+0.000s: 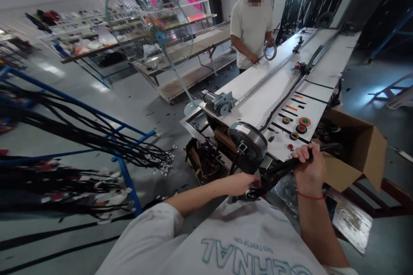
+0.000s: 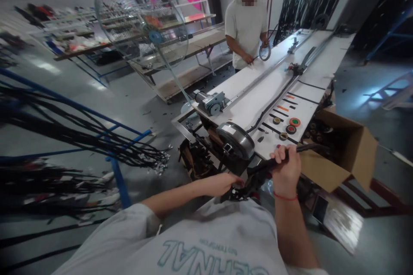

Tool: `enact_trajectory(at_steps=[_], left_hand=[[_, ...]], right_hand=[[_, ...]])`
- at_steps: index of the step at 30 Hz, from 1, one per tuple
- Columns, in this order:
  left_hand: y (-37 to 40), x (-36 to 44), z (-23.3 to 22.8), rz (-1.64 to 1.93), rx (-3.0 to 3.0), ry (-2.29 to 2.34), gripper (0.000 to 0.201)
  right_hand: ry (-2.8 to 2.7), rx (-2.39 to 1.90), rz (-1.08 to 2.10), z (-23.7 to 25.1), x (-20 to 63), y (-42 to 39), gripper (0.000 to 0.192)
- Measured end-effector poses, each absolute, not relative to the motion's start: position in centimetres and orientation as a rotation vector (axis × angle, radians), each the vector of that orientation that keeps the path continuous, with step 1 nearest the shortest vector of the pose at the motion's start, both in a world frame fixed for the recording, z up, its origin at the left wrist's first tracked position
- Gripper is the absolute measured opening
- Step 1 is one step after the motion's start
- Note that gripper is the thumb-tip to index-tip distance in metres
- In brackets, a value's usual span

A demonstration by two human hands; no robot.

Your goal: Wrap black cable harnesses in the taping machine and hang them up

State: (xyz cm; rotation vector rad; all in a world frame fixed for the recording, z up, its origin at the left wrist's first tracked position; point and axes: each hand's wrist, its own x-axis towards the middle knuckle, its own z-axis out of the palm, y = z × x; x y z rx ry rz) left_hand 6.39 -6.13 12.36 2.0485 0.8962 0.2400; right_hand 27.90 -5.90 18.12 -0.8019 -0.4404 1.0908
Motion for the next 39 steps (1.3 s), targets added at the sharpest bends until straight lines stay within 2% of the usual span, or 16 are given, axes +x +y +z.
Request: enact_trajectory(at_steps=[6,15,22,27,32,36,39], left_hand=[[-5.6,8.8,15.1,0.481,1.978,1.016,0.032],[-6.2,11.3,13.2,0.577,2.101,1.245,0.025],[-5.6,11.7,14.3,0.540,1.998,1.263,0.022],[-5.0,12.2,15.0,0.728,1.926,1.273,0.023],[-4.4,12.2,15.2,0.605,1.984,1.175,0.024],[-4.1,12.6,14.7,0.587,1.750,1.022,0.030],[-4.1,13.4,14.2,0.618,1.357,0.907,0.039]], right_hand=[[-0.395,-0.834,1.138,16.1,24.8,-5.8,0.046],[-0.374,-0.889,1.072,15.1,24.0,-5.9,0.040],[-0.304,-0.944,1.146,14.0,24.3,-5.9,0.042],[-0.429,-1.034,1.123,13.2,24.4,-6.0,0.044],[-0.468,-1.053,1.176,13.4,24.4,-6.1,0.043],[-0.444,-1.078,1.264,13.9,24.9,-6.4,0.045],[-0.445,-1.123,1.322,14.3,25.2,-6.4,0.047]])
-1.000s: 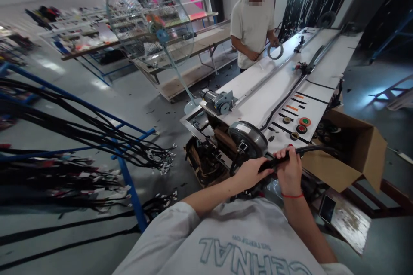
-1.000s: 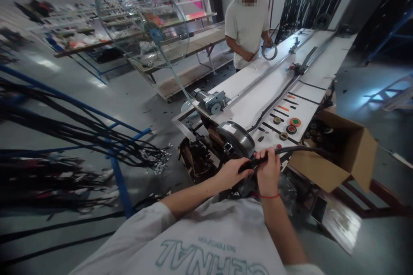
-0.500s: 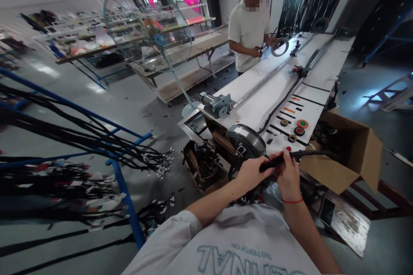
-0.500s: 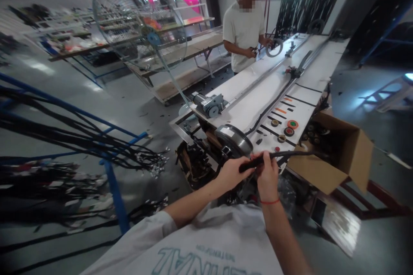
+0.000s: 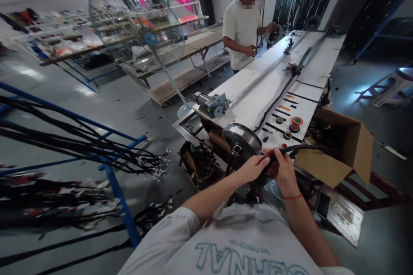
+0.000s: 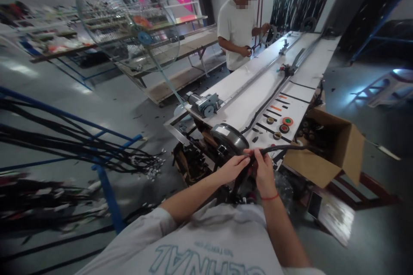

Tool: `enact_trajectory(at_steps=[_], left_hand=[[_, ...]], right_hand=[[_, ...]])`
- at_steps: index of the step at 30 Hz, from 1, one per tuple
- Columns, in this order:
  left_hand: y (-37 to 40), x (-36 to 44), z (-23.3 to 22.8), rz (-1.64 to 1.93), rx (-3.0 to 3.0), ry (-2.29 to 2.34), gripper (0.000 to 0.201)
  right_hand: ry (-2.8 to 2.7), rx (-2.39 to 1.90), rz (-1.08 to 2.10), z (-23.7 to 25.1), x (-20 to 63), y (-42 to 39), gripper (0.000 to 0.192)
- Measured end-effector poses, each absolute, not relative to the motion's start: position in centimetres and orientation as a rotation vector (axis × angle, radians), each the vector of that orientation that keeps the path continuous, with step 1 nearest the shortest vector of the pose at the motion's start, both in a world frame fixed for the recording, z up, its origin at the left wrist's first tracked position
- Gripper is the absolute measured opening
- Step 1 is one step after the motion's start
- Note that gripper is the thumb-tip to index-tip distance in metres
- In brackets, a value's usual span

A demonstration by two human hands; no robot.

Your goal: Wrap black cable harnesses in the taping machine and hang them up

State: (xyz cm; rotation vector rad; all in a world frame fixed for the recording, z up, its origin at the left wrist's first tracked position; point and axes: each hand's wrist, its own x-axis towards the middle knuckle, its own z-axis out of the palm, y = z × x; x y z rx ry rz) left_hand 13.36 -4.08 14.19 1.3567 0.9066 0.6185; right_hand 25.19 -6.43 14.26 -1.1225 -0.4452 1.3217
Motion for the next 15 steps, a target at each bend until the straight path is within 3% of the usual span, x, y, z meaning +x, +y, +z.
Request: enact_trajectory(at_steps=[7,12,15], left_hand=[[-3.5,13.5,13.3,0.465,0.706,0.717,0.038],[-3.9,11.2,12.9,0.240,0.852,0.573,0.039],[-4.1,10.6,13.2,0.321,1.185,0.674,0.040]], right_hand=[[-0.485,-1.079,1.311,14.3,25.6,-5.6,0.043],[-0.449,-1.047,1.335,14.5,26.1,-5.5,0.045],[-0.454,-1.025,1.283,14.7,26.1,-5.1,0.049]])
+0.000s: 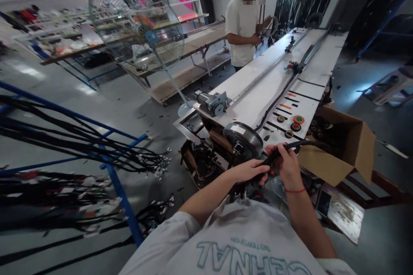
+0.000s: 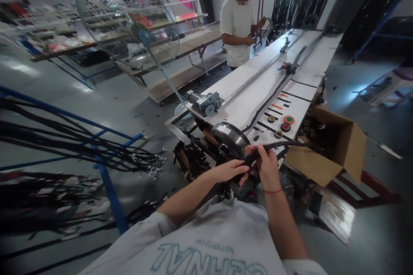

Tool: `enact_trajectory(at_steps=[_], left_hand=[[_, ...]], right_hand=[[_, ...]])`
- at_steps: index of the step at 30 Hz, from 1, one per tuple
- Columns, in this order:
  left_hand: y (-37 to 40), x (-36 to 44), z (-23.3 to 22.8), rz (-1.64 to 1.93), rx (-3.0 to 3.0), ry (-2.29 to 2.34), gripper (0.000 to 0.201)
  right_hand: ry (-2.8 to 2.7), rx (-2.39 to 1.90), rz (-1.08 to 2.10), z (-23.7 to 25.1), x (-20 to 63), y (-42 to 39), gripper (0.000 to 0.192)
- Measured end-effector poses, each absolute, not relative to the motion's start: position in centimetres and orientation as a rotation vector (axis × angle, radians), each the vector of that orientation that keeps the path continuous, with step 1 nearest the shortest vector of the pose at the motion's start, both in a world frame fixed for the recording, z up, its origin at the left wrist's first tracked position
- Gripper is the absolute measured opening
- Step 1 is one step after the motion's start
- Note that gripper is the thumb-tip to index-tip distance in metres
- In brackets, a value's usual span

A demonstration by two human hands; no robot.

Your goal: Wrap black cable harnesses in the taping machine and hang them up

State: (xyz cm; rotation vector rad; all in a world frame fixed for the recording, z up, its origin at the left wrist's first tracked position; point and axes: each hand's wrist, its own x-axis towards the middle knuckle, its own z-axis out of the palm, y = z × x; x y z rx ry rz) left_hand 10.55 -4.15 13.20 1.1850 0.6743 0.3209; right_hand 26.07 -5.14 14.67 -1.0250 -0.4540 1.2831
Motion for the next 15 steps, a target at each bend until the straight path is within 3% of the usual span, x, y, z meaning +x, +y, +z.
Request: enact_trajectory(at_steps=[4,8,15], left_hand=[[-3.9,11.1,14.0,0.552,1.574,0.905,0.035],[-3.7,11.8,14.9,0.729,1.551,0.936,0.038],[-3.3,11.2,14.5,0.542,1.059,0.540,0.052]], right_hand=[[-0.595,-1.051,1.367,14.8,25.8,-4.9,0.047],[-0.600,-0.954,1.495,15.2,26.2,-4.5,0.043],[-0.411,-0.754,1.480,15.1,27.5,-4.2,0.032]])
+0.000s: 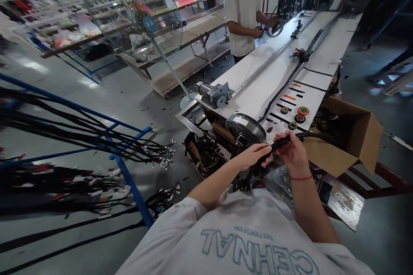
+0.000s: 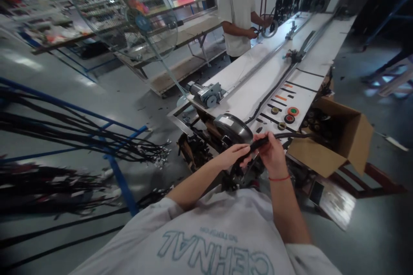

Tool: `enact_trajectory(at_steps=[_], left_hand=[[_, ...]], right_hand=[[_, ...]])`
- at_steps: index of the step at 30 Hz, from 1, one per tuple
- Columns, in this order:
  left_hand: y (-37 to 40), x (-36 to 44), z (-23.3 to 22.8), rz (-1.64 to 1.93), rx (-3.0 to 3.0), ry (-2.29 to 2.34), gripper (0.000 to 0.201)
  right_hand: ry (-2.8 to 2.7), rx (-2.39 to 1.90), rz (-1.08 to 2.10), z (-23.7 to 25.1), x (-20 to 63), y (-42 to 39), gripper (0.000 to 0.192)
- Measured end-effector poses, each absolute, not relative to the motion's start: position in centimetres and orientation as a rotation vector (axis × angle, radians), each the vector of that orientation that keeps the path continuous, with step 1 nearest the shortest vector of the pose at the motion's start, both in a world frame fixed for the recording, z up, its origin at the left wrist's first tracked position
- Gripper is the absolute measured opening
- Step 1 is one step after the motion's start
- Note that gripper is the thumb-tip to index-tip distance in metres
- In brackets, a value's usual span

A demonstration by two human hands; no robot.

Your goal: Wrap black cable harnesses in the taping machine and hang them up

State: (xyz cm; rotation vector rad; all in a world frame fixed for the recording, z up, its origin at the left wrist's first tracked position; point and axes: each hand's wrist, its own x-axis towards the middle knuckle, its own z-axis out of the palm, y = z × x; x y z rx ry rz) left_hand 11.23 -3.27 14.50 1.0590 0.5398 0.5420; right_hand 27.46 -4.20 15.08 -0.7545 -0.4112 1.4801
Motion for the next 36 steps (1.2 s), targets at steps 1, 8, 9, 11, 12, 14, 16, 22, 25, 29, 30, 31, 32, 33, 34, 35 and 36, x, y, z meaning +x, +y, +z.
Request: enact_trajectory(at_steps=[1,8,9,11,12,14,16,22,25,29,30,31,32,33,34,35,36], left_hand=[[-3.1,11.3,14.2,0.481,0.955,0.461,0.053],[-3.3,11.5,12.2,0.309,0.665,0.311,0.035],[-3.6,11.4,12.1,0.305,0.704,0.348,0.035],[-4.2,11.1,12.1,0.315,0.869,0.461,0.035],[-4.6,11.0,12.3,0.320,0.999,0.538,0.034],[-5.6,11.0,12.9,0.309,1.323,0.732,0.033],[-6.6,11.1,13.5,0.281,1.650,0.975,0.035],[-5.8,10.0,14.8,0.285,2.070,1.142,0.043],[-4.0,8.8,15.9,0.239,2.008,0.968,0.042],[-2.7,8.0,17.0,0.155,1.969,0.832,0.042],[-2.6,7.9,17.1,0.134,1.960,0.805,0.044],[-2.5,7.9,17.2,0.112,1.958,0.775,0.045],[-2.4,7.8,17.2,0.091,1.963,0.741,0.044],[-2.3,7.7,17.2,0.071,1.975,0.707,0.043],[-2.3,7.5,17.2,0.056,1.994,0.677,0.042],[-2.2,7.2,17.2,0.046,2.016,0.653,0.040],[-2.2,6.9,17.1,0.036,2.039,0.637,0.040]], right_hand=[[-0.414,-0.756,1.498,15.1,27.4,-4.3,0.032],[-0.350,-0.670,1.352,16.6,27.2,-3.8,0.032],[-0.347,-0.672,1.319,16.6,27.3,-3.5,0.033],[-0.353,-0.732,1.245,16.3,27.3,-3.0,0.035],[-0.354,-0.780,1.199,16.1,27.2,-2.8,0.036],[-0.351,-0.864,1.098,15.6,26.7,-2.4,0.038],[-0.354,-0.903,1.004,15.3,26.1,-2.0,0.039],[-0.416,-0.868,1.011,15.6,25.6,-1.6,0.041],[-0.403,-0.869,1.085,15.8,26.1,-1.7,0.036],[-0.365,-0.883,1.129,15.8,26.7,-2.0,0.033],[-0.358,-0.882,1.133,15.8,26.8,-2.1,0.033],[-0.355,-0.879,1.139,15.8,26.8,-2.2,0.033],[-0.356,-0.873,1.147,15.8,26.9,-2.3,0.032],[-0.359,-0.866,1.157,15.8,27.0,-2.4,0.032],[-0.361,-0.859,1.167,15.9,27.2,-2.5,0.032],[-0.358,-0.854,1.177,15.9,27.4,-2.5,0.032],[-0.350,-0.846,1.186,16.0,27.7,-2.6,0.032]])
